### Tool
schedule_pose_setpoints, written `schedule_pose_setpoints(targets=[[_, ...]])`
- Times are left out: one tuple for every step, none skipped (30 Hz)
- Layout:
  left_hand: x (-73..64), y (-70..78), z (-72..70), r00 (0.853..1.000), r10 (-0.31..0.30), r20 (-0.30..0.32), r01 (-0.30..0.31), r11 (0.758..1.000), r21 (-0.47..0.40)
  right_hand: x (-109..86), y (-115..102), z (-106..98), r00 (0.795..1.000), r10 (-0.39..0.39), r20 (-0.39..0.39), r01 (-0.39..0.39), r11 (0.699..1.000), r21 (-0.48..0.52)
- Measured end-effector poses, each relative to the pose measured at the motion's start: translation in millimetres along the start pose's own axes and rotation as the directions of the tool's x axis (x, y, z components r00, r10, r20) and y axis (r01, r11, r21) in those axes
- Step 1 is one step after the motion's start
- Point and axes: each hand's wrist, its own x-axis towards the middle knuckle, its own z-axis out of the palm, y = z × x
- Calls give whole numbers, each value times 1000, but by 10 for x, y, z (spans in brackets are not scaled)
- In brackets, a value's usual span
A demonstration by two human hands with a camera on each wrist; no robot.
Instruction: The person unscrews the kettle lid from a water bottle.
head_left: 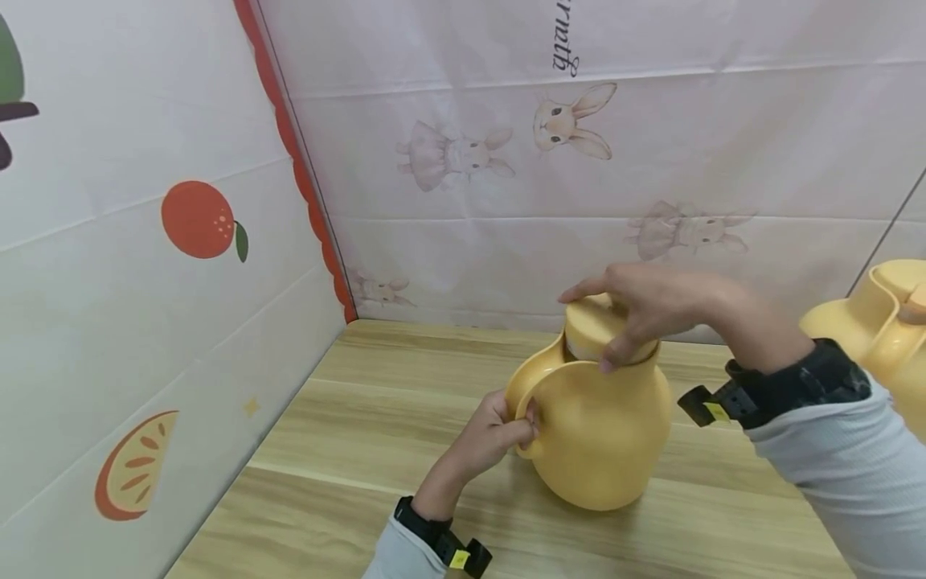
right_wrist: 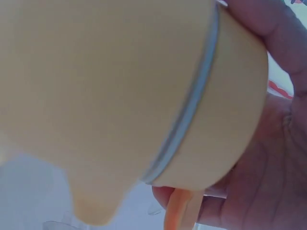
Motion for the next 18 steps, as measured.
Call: schedule_pose_setpoints(targets=[[-1, 1, 1, 1000, -4, -1, 4, 1000, 0, -3, -16, -20, 1000, 2, -1, -2, 1000, 6], [-3, 3, 1, 1000, -4, -2, 4, 1000, -1, -7, -31, -40, 1000, -2, -4, 2, 1000, 10], [-4, 4, 2, 1000, -5, -3, 5, 1000, -2, -15, -45, -62, 1000, -9, -8, 9, 1000, 10], [-5, 5, 2, 1000, -6, -4, 6, 1000, -2, -25, -61, -86, 1000, -9, -13, 9, 1000, 5], [-5, 6, 4, 1000, -7, -5, 7, 1000, -3, -39, -74, -111, 1000, -1, -22, 1, 1000, -7], [-5, 6, 5, 1000, -6, -5, 6, 1000, -3, -54, -85, -134, 999, 0, -37, -1, 1000, -17], [-4, 6, 6, 1000, -7, -6, 7, 1000, -2, -72, -93, -158, 999, 6, -51, -7, 1000, -24], [-2, 6, 7, 1000, -8, -6, 8, 1000, -3, -90, -97, -180, 998, 14, -65, -16, 999, -34], [0, 7, 9, 1000, -10, -6, 10, 1000, -3, -106, -101, -199, 997, 26, -79, -30, 999, -43], [0, 6, 9, 1000, -12, -6, 12, 1000, -3, -121, -102, -215, 995, 38, -94, -43, 998, -54], [0, 7, 9, 1000, -12, -6, 12, 1000, -4, -132, -98, -226, 993, 42, -106, -48, 997, -57], [-1, 8, 8, 1000, -13, -7, 13, 1000, -3, -139, -95, -232, 992, 44, -114, -51, 997, -56], [-2, 9, 6, 1000, -17, -8, 17, 1000, -3, -143, -92, -236, 992, 46, -117, -53, 997, -57], [-3, 9, 4, 1000, -19, -9, 19, 1000, -3, -143, -87, -233, 992, 49, -117, -56, 997, -53], [-4, 9, 3, 1000, -20, -9, 20, 1000, -5, -142, -82, -229, 992, 48, -119, -54, 997, -47], [-4, 9, 2, 1000, -22, -10, 22, 1000, -3, -142, -77, -224, 992, 45, -119, -51, 998, -41], [-4, 11, 1, 1000, -23, -10, 23, 1000, -3, -142, -73, -220, 992, 43, -121, -47, 998, -34], [-3, 11, 0, 1000, -24, -11, 24, 1000, -2, -145, -70, -215, 992, 43, -123, -47, 998, -31]])
